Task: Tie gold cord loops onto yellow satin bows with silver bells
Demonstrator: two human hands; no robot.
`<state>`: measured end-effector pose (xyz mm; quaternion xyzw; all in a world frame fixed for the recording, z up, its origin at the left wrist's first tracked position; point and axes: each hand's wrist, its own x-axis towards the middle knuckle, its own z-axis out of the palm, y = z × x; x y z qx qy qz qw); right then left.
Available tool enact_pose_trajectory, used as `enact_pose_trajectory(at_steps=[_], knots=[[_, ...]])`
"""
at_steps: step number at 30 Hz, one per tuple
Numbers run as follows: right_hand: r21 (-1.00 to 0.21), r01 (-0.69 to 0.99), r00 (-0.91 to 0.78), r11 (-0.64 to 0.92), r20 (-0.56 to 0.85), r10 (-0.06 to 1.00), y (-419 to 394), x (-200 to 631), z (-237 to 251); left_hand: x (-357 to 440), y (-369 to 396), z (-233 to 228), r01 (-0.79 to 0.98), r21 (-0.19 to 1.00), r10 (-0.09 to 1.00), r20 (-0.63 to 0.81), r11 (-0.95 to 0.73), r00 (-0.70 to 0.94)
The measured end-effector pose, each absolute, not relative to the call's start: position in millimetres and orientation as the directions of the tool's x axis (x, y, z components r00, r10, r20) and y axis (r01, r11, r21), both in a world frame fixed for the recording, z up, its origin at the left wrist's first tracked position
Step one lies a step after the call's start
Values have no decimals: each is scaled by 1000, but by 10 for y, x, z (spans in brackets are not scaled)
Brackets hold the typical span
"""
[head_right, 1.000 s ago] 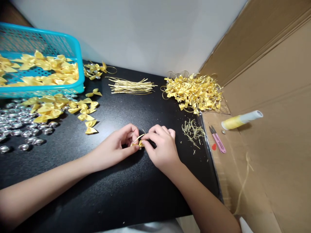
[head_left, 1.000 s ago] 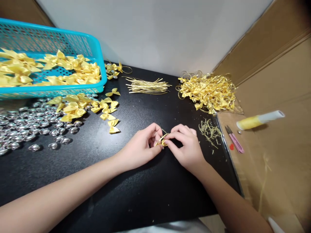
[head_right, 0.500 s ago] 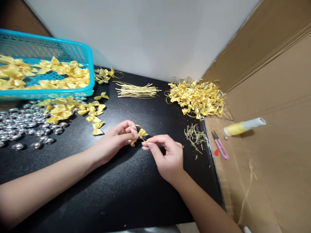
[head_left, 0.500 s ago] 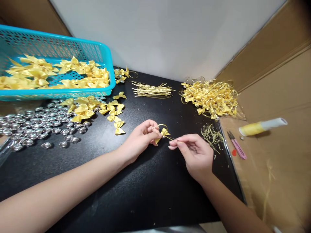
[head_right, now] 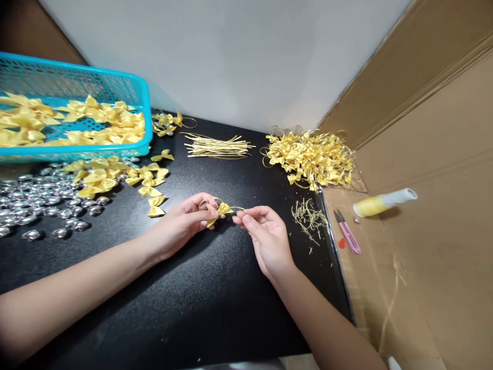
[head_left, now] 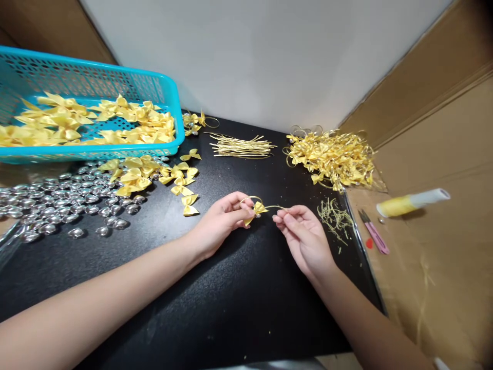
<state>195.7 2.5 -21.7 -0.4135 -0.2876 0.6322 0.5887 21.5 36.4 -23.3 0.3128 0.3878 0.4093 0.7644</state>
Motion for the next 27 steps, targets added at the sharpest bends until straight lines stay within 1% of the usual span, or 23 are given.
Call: enact_pose_trajectory(at_steps=[6, 9, 13, 15, 18, 21, 23, 27], knots=[[-804, -529, 15, -272, -330, 944, 73, 2013, -204, 205, 343, -256, -402, 812, 896, -311, 424, 317], [-817, -509, 24, -271, -328, 944, 89, 2030, -180, 214, 330, -247, -432, 819, 921, -286, 378, 265], [-893, -387, 65, -230, -275, 959, 84, 2025, -184, 209, 333, -228, -419, 852, 947, -246, 313, 208], [-907, -345, 111, -243, -296, 949, 79, 2015, -206, 197, 340, -217, -399, 877, 960, -210, 268, 184], [-874, -394, 165, -285, -372, 913, 81, 2000, -234, 184, 338, -195, -369, 902, 969, -170, 226, 176], [-844, -426, 151, -325, -421, 895, 87, 1998, -233, 183, 324, -176, -315, 921, 964, -168, 228, 206], [-872, -370, 153, -319, -396, 906, 92, 2010, -223, 185, 318, -169, -283, 929, 960, -183, 239, 211], [-977, -163, 294, -135, -179, 939, 96, 2049, -211, 170, 329, -144, -258, 937, 964, -190, 235, 188]])
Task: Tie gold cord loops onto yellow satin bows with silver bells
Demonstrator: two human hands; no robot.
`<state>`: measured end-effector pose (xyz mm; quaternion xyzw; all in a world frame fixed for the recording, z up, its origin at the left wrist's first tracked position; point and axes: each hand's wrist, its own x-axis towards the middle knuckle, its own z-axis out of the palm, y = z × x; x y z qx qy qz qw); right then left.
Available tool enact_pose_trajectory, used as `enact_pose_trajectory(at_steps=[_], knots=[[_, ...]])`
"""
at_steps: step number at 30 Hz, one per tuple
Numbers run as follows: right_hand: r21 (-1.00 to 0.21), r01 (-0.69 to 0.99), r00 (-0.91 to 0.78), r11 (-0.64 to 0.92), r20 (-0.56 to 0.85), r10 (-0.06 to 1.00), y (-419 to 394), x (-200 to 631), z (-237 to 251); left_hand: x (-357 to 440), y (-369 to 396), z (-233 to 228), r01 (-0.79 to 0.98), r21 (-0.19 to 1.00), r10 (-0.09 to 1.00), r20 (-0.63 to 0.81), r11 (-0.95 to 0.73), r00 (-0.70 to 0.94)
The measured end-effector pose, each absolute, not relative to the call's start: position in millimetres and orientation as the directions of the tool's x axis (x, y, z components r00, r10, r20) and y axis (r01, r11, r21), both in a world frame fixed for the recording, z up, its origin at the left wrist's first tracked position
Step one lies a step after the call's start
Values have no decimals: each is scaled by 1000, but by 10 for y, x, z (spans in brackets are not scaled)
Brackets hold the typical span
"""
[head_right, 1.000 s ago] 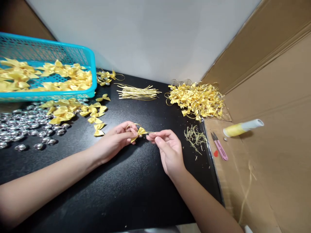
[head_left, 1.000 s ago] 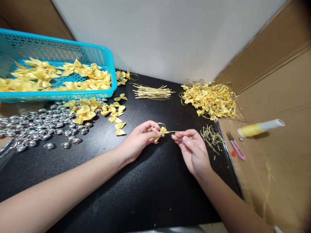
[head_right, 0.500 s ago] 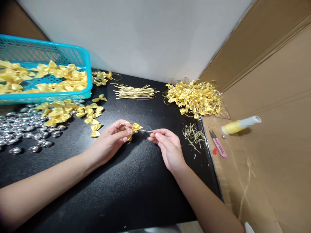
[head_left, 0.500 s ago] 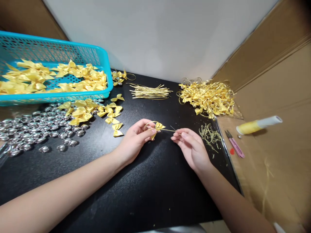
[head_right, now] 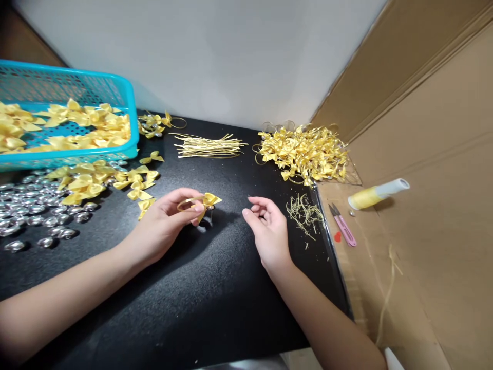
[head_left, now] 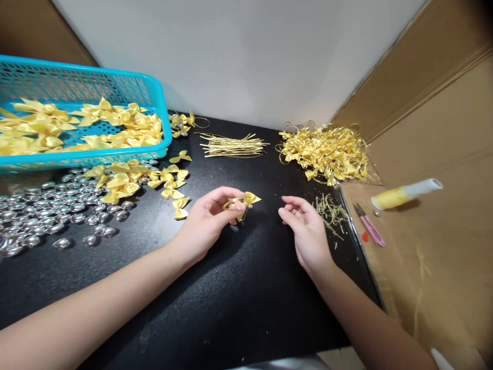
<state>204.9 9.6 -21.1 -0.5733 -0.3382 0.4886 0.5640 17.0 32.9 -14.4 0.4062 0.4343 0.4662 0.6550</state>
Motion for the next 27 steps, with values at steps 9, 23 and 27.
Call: enact_pose_trajectory(at_steps=[9, 23, 27], knots=[[-731, -395, -411, -557, -401, 818, -98, 1802, -183, 128, 319, 65, -185, 955, 952, -183, 231, 246], [-423, -766, -273, -484, -468, 840, 46, 1935, -188, 176, 185, 57, -177, 909, 870, -281, 376, 406], [-451, -746, -312, -490, -414, 855, 17, 1918, -180, 161, 201, 23, -299, 868, 896, -295, 396, 331]])
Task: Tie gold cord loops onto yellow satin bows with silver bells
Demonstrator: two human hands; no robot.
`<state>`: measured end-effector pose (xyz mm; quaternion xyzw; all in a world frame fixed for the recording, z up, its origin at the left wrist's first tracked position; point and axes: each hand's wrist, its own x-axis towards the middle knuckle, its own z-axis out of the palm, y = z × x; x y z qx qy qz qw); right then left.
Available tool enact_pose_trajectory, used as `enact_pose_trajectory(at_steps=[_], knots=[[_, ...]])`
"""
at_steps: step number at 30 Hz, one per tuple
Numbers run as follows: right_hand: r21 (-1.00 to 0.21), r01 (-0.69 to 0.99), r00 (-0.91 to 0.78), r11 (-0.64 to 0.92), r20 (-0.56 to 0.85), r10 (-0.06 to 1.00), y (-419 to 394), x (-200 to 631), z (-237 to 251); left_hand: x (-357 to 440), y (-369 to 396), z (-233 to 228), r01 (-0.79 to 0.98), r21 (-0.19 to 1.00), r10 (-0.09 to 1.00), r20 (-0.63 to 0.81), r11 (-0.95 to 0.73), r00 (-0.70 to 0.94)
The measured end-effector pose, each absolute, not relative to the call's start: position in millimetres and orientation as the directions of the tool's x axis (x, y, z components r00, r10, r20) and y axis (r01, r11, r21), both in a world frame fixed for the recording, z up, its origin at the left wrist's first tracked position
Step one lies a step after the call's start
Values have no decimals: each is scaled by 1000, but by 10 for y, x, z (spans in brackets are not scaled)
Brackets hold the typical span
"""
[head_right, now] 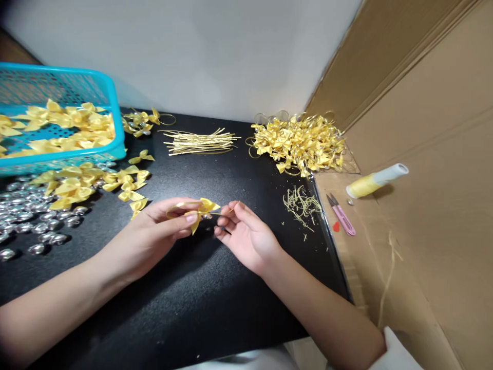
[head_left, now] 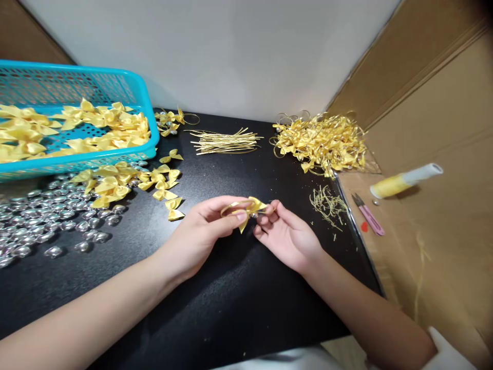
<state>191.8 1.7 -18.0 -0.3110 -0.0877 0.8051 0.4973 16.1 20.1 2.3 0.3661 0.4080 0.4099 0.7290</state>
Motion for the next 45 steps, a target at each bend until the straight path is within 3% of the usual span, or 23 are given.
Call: enact_pose_trajectory(at_steps=[4, 9, 17, 21, 26, 30, 35, 40, 45], knots=[[-448, -740, -340, -501, -394, 854, 0, 1888, -186, 164, 225, 17, -368, 853, 914, -266, 371, 306], [-484, -695, -289, -532, -490, 822, 26, 1864, -242, 185, 209, 18, -346, 871, 900, -208, 348, 383], [-708, -534, -143, -462, -463, 875, -62, 1789, -194, 185, 152, 83, -228, 918, 814, -149, 325, 562], [-664, -585, -86, -466, -520, 850, -31, 1824, -195, 218, 130, 64, -144, 917, 700, -177, 373, 692], [-599, -710, -14, -371, -515, 857, 74, 1947, -191, 243, 123, -26, -67, 891, 671, -286, 448, 684], [-764, -591, 54, -259, -358, 932, 81, 2025, -127, 246, 113, -82, -108, 822, 690, -389, 559, 610], [-981, -195, 133, 8, -18, 991, -27, 2056, -45, 252, 114, -127, -256, 752, 737, -413, 607, 534], [-950, 212, 11, 228, 235, 972, -81, 2056, -14, 256, 105, -141, -359, 737, 781, -356, 572, 512], [-855, 369, -75, 364, 363, 929, -50, 2050, -53, 257, 90, -140, -418, 738, 815, -308, 530, 491]])
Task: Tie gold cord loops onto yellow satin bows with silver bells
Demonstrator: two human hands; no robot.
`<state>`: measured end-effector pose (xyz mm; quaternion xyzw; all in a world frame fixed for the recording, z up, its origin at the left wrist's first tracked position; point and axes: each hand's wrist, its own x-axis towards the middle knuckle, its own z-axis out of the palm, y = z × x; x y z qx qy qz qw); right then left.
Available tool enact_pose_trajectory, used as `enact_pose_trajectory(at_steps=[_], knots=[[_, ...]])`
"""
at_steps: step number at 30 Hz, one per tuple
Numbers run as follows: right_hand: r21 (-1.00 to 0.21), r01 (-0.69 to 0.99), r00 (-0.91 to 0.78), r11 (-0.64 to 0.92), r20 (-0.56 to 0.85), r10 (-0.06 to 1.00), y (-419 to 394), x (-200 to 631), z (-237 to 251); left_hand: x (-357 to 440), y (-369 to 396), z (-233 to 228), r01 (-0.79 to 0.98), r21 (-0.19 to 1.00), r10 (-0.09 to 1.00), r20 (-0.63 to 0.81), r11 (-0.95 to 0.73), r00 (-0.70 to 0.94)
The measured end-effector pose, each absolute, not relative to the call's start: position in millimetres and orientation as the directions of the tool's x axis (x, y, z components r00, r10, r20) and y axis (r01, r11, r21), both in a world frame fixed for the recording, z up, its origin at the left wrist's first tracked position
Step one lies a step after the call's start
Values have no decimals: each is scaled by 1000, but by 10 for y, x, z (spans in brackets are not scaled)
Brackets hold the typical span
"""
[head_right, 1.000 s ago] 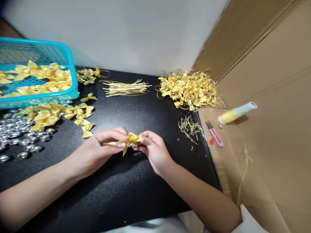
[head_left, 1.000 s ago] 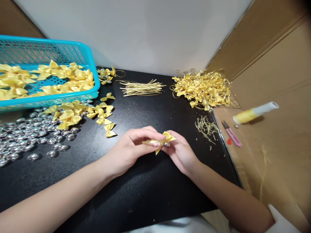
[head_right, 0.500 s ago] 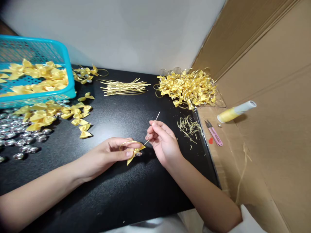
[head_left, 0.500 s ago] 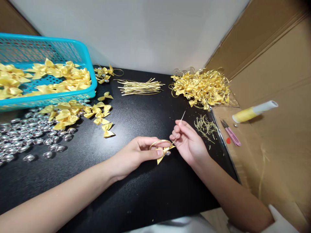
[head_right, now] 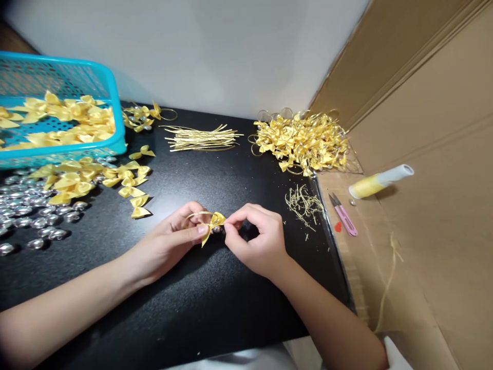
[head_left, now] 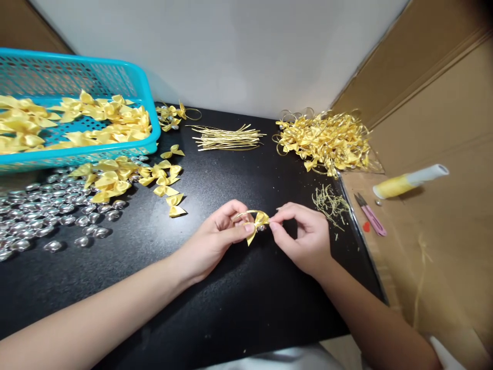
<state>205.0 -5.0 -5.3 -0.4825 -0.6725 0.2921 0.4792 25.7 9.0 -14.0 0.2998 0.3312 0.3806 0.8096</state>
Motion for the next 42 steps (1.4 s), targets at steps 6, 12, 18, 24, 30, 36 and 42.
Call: enact_pose_trajectory(at_steps=[6, 12, 18, 24, 30, 36, 42], knots=[[-816, 414, -65, 404, 417, 907, -35, 2038, -65, 252, 103, -167, -419, 745, 823, -301, 518, 482], [-796, 388, -81, 463, 472, 878, -14, 2032, -72, 234, 114, -180, -454, 734, 834, -281, 505, 475], [-799, 388, -118, 461, 452, 884, -10, 2028, -67, 232, 118, -197, -441, 738, 831, -292, 510, 473], [-799, 374, -116, 470, 463, 879, -6, 2029, -50, 231, 125, -196, -442, 724, 822, -310, 530, 478], [-787, 395, -138, 475, 460, 877, -3, 2024, -33, 218, 111, -196, -427, 728, 816, -318, 537, 484], [-815, 340, -157, 470, 443, 883, 4, 2015, -43, 221, 126, -195, -410, 709, 789, -345, 574, 508], [-860, 321, -156, 397, 365, 918, -14, 2029, -77, 211, 140, -191, -411, 679, 769, -379, 609, 514]])
